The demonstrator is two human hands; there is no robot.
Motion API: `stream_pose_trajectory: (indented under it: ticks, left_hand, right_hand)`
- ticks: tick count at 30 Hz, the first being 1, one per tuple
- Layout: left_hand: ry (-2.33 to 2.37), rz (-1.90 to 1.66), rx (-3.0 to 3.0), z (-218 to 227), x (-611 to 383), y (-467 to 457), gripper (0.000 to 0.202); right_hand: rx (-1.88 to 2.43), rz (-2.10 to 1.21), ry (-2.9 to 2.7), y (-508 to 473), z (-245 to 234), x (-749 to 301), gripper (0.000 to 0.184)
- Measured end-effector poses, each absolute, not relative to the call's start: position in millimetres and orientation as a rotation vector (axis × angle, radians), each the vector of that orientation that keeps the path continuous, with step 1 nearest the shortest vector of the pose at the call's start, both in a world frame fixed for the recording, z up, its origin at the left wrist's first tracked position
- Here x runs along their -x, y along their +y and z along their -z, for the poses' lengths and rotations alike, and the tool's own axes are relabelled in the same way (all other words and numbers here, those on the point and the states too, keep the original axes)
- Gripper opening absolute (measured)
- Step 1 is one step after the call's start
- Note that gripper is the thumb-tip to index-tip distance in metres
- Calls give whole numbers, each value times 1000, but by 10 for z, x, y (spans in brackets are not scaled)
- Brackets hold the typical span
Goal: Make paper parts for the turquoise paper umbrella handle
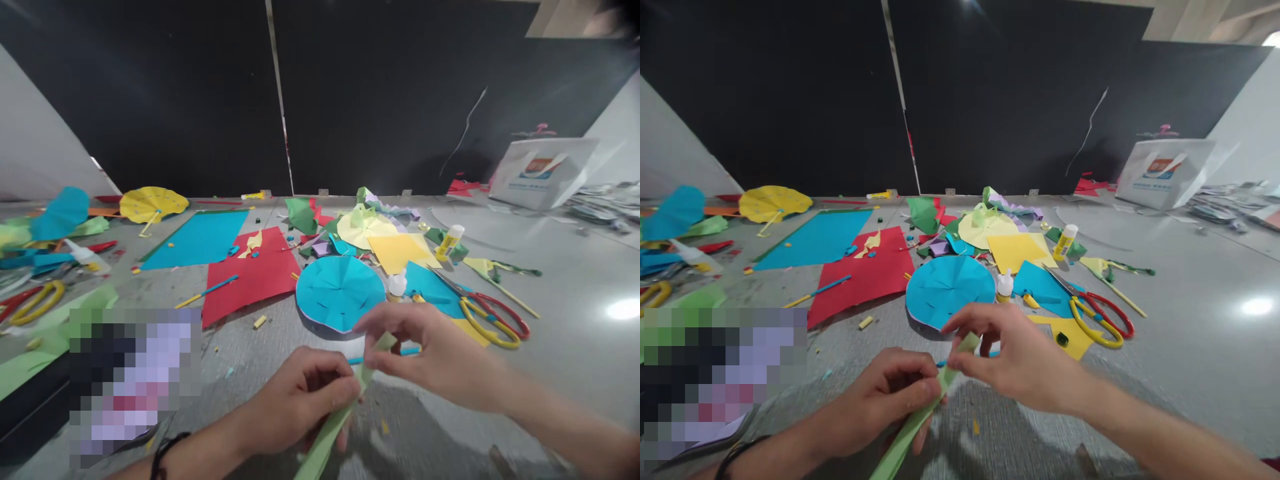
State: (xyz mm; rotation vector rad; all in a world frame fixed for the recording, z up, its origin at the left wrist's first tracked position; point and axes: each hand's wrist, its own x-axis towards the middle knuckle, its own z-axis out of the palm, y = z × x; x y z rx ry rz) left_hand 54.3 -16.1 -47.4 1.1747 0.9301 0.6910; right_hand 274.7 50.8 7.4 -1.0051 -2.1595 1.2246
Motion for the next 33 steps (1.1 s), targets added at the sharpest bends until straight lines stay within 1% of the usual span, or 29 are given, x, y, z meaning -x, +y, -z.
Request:
stream_pose_trajectory:
  ticks: [3, 5, 7, 13, 21, 33]
  left_hand:
    - [938, -829, -1154, 477, -562, -175, 52]
    - [950, -892, -1155, 469, -571, -181, 52]
    - [960, -888, -1153, 470, -586, -184, 52]
    - [1017, -760, -1225, 517, -638, -171, 51]
    - [1068, -823, -1267, 510, -622, -195, 44]
    - [1172, -857, -1383, 450, -638, -203, 33]
  right_hand:
    - [957, -1499, -1826, 536, 11, -2640, 25]
    - [935, -1605, -1688, 540, 86, -2599, 33]
    - [925, -1615, -1637, 527, 156, -2569, 36]
    - [912, -1611, -1683, 488, 264, -2545, 36]
    - [849, -1627, -1766, 464, 317, -2567, 31]
    - [799, -1712, -1734, 447, 318, -2569, 40]
